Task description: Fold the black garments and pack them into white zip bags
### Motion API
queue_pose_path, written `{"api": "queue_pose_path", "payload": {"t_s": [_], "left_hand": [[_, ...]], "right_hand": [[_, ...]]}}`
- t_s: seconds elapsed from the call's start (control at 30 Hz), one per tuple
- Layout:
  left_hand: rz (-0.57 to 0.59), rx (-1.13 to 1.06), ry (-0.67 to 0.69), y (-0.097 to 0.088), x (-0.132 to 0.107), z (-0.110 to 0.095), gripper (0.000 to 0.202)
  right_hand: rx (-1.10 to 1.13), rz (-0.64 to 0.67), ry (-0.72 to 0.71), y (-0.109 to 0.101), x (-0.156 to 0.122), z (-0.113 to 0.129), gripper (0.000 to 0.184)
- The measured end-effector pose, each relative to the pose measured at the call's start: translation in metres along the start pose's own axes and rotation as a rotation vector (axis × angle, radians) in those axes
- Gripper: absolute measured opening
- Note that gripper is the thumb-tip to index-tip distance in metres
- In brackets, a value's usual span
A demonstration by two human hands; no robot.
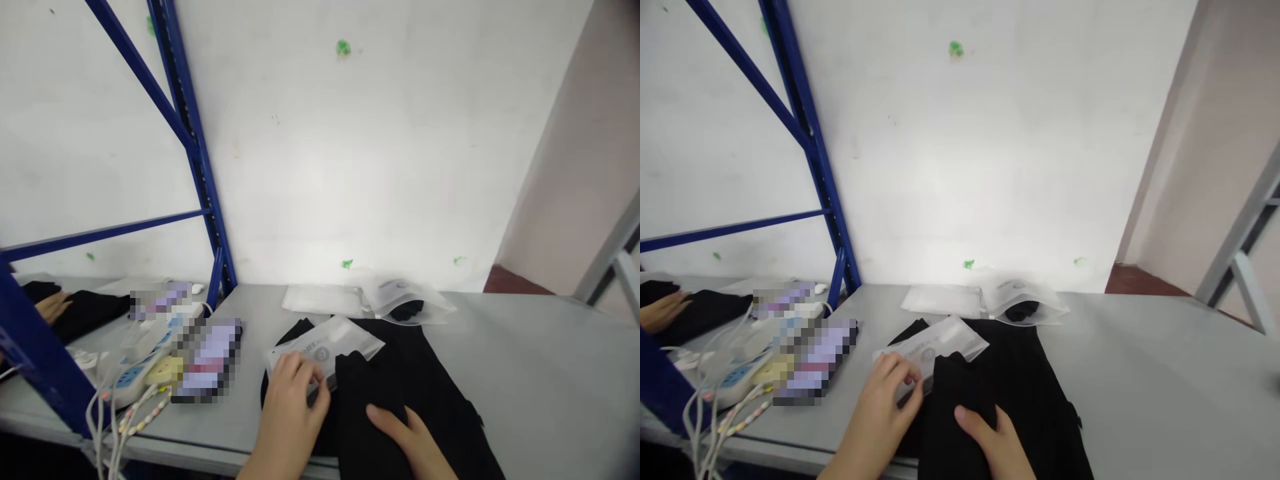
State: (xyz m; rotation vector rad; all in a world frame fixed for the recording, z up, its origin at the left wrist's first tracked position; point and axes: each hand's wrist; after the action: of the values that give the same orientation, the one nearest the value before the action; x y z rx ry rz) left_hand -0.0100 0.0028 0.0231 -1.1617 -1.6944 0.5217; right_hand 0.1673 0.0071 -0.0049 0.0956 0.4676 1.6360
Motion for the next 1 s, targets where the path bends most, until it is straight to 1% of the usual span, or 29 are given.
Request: {"api": "queue_pose_path", "payload": {"t_s": [0.13,0.17,0.23,0.33,0.37,0.4,0.43,0.5,0.53,0.57,0.6,0.7,0.77,0.8,0.87,0.97,1.0], "left_hand": [[-0.115,-0.064,-0.028,0.001,-0.004,0.002,0.012],[-0.136,-0.062,-0.016,0.001,-0.005,0.002,0.011],[-0.153,-0.026,0.07,0.0,-0.009,0.002,0.01],[-0.134,0.059,0.27,-0.004,-0.015,-0.001,0.01],[-0.119,0.078,0.331,-0.006,-0.017,-0.002,0.01],[-0.1,0.086,0.388,-0.008,-0.019,-0.003,0.01],[-0.072,0.089,0.431,-0.01,-0.02,-0.004,0.011],[-0.021,0.086,0.482,-0.011,-0.023,-0.006,0.012],[-0.006,0.088,0.485,-0.011,-0.024,-0.007,0.013],[-0.001,0.091,0.478,-0.01,-0.025,-0.007,0.013],[-0.006,0.096,0.467,-0.008,-0.026,-0.008,0.012],[-0.067,0.107,0.436,-0.003,-0.028,-0.007,0.01],[-0.095,0.109,0.43,-0.001,-0.028,-0.007,0.009],[-0.094,0.109,0.435,-0.001,-0.028,-0.008,0.009],[-0.07,0.108,0.451,-0.002,-0.027,-0.01,0.01],[-0.048,0.113,0.51,-0.003,-0.025,-0.015,0.01],[-0.056,0.113,0.533,-0.002,-0.024,-0.017,0.01]], "right_hand": [[-0.045,0.032,0.029,0.009,-0.003,0.003,0.033],[-0.046,0.04,0.036,0.01,-0.003,0.003,0.035],[-0.077,0.054,0.033,0.013,-0.005,0.005,0.037],[-0.239,0.06,-0.037,0.014,-0.006,0.013,0.035],[-0.3,0.093,-0.074,0.014,-0.006,0.018,0.035],[-0.354,0.153,-0.11,0.013,-0.006,0.022,0.035],[-0.393,0.241,-0.143,0.012,-0.005,0.027,0.037],[-0.423,0.436,-0.178,0.009,-0.003,0.035,0.039],[-0.42,0.489,-0.177,0.008,-0.002,0.037,0.04],[-0.402,0.495,-0.159,0.006,0.0,0.038,0.039],[-0.366,0.461,-0.129,0.005,0.003,0.037,0.038],[-0.201,0.295,-0.036,0.002,0.01,0.029,0.035],[-0.139,0.242,-0.029,0.002,0.013,0.026,0.037],[-0.151,0.235,-0.042,0.001,0.014,0.026,0.038],[-0.252,0.288,-0.068,0.001,0.013,0.031,0.042],[-0.439,0.466,-0.114,0.0,0.01,0.04,0.043],[-0.464,0.491,-0.128,0.001,0.01,0.042,0.043]]}}
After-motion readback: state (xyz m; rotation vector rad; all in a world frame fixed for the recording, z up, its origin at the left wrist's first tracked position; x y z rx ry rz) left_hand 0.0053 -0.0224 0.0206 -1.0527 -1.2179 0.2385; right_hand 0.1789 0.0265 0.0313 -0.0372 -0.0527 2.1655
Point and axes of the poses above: each hand's wrist, its own x-axis towards the middle knuckle, its own y-axis out of the palm, z = x × y, and after that the axes turned 5 degrees about -y, right-handed
